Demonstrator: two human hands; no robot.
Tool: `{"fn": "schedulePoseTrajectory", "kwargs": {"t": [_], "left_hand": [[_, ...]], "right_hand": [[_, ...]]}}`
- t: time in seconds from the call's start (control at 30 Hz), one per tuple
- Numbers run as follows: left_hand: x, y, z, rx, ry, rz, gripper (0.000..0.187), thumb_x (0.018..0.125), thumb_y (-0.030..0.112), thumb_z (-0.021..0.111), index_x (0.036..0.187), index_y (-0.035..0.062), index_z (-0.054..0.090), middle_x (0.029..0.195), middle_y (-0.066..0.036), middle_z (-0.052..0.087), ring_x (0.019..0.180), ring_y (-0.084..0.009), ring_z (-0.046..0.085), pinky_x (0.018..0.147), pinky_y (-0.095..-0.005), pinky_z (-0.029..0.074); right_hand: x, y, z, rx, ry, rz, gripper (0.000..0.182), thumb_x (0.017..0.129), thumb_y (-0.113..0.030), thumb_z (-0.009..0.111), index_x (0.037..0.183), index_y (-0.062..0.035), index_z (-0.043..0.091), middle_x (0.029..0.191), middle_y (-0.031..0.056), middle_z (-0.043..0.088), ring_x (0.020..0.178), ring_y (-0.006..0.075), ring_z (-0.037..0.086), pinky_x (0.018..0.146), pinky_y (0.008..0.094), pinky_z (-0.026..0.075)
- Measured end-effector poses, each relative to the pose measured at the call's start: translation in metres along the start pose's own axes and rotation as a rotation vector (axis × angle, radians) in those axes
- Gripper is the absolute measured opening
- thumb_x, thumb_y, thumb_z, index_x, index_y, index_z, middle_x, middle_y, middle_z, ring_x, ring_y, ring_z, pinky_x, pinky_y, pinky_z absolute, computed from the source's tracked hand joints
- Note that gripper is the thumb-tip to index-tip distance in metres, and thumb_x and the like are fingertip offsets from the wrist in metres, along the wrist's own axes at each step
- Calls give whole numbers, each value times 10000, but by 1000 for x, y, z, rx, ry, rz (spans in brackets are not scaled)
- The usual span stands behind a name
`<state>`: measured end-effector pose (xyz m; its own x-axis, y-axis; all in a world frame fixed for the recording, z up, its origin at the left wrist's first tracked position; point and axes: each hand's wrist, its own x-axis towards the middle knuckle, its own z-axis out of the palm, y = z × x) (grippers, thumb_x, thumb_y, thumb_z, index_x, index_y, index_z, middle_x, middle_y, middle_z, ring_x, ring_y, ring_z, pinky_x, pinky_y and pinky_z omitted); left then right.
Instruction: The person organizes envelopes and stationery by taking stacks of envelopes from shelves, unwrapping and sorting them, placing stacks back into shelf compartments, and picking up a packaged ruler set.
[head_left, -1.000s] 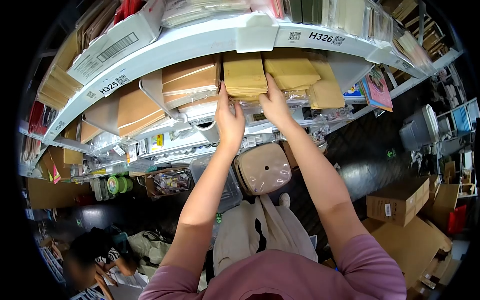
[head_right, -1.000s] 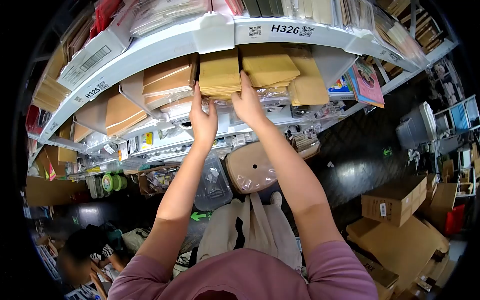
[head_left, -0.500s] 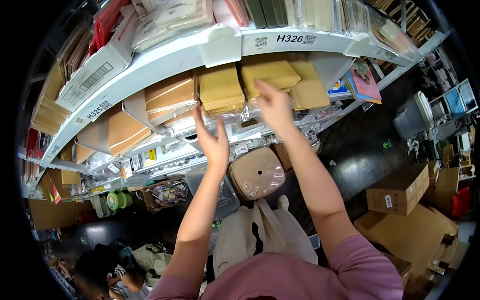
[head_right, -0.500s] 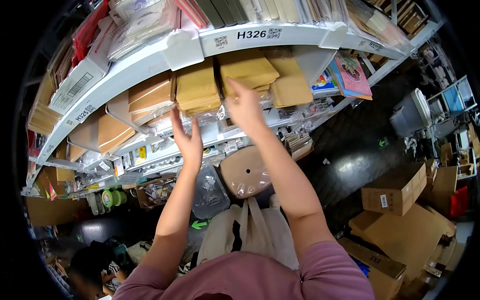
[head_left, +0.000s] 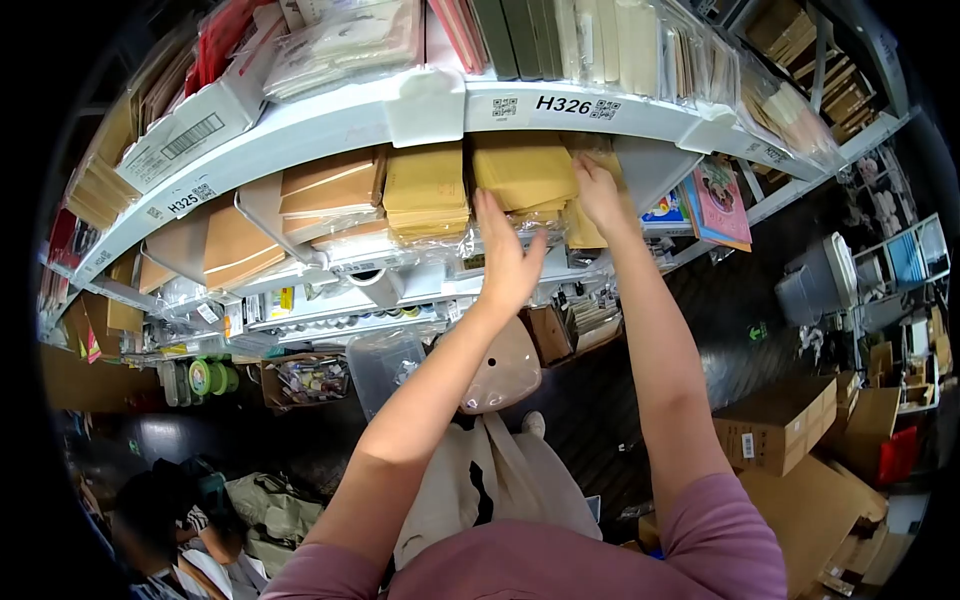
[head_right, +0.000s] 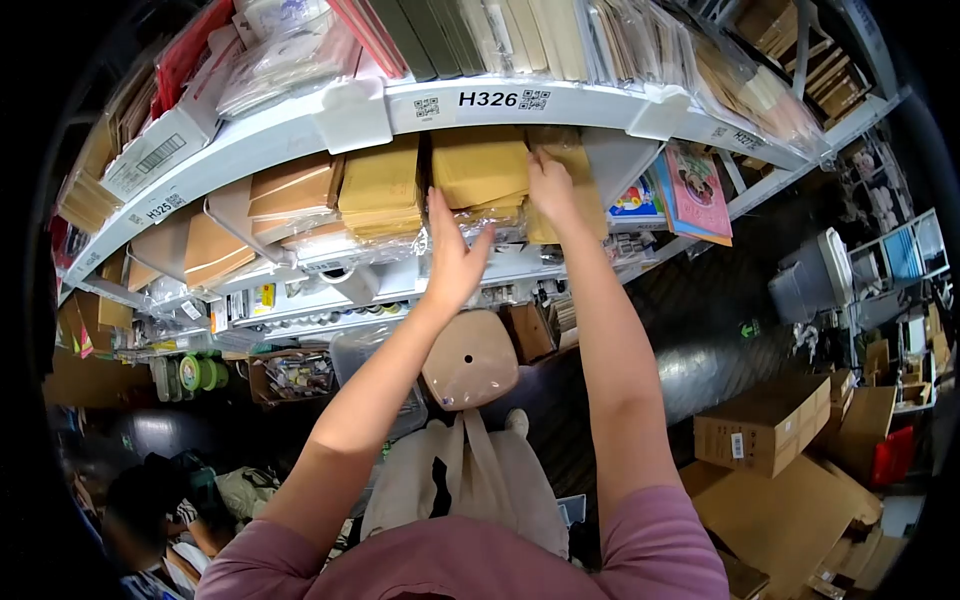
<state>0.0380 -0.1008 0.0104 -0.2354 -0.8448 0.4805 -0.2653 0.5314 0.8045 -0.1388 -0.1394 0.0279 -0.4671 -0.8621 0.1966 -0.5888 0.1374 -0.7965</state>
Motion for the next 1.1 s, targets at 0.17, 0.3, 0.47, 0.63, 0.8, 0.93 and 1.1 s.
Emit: {"fn": "schedulePoseTrajectory", "kwargs": {"t": [0.17, 0.3, 0.47, 0.63, 0.8, 0.93, 1.1], "left_hand": [[14, -24, 7, 101, 33, -140, 728, 792, 113, 575, 1318, -142, 141, 1321, -344, 270, 1245, -423, 283, 1044, -381, 240], [19, -20, 12, 94, 91, -179, 625, 802, 37, 528, 1296, -154, 197, 1234, -345, 371, 1143, -429, 399, 976, -397, 334], [19, -19, 13, 137, 181, -221, 536, 837, 28, 467, 1281, -158, 233, 1140, -343, 451, 1047, -426, 478, 903, -401, 394], [21, -11, 13, 93, 216, -296, 532, 815, 17, 457, 1277, -156, 258, 1168, -341, 443, 1084, -421, 458, 947, -400, 355], [22, -17, 15, -90, 262, -335, 561, 773, -11, 432, 1279, -166, 247, 1205, -352, 414, 1140, -423, 415, 985, -392, 316], [23, -11, 14, -18, 260, -301, 556, 767, -25, 418, 1274, -174, 245, 1215, -347, 410, 1158, -417, 400, 1000, -387, 296], [20, -9, 17, 14, 250, -303, 545, 777, -36, 412, 1274, -176, 237, 1243, -349, 379, 1183, -425, 368, 1012, -391, 283]], "right_hand": [[-3, 10, 5, 167, -88, 16, 455, 900, -281, 413, 1193, 61, 480, 1136, 267, 534, 1097, 370, 499, 932, 335, 374], [-26, 13, 23, 261, -52, -71, 426, 911, -223, 418, 1203, 86, 452, 1129, 280, 534, 1080, 358, 518, 915, 329, 383], [-35, 14, 39, 382, 10, -65, 453, 911, -226, 437, 1226, 98, 418, 1135, 292, 525, 1095, 341, 513, 915, 331, 385], [-35, 7, 19, 497, -134, -27, 593, 835, -137, 588, 1297, 104, 304, 1235, 232, 470, 1145, 253, 471, 952, 300, 365], [-34, 15, 14, 578, -267, -203, 794, 738, -24, 687, 1341, 106, 187, 1328, 197, 378, 1194, 207, 423, 991, 306, 348], [-37, 11, 16, 496, -324, -223, 795, 716, -38, 712, 1342, 71, 234, 1273, 188, 452, 1143, 218, 473, 942, 303, 396], [-40, 19, 27, 171, -151, -224, 768, 717, -220, 734, 1316, 30, 325, 1232, 209, 492, 1111, 279, 511, 891, 335, 431]]}}
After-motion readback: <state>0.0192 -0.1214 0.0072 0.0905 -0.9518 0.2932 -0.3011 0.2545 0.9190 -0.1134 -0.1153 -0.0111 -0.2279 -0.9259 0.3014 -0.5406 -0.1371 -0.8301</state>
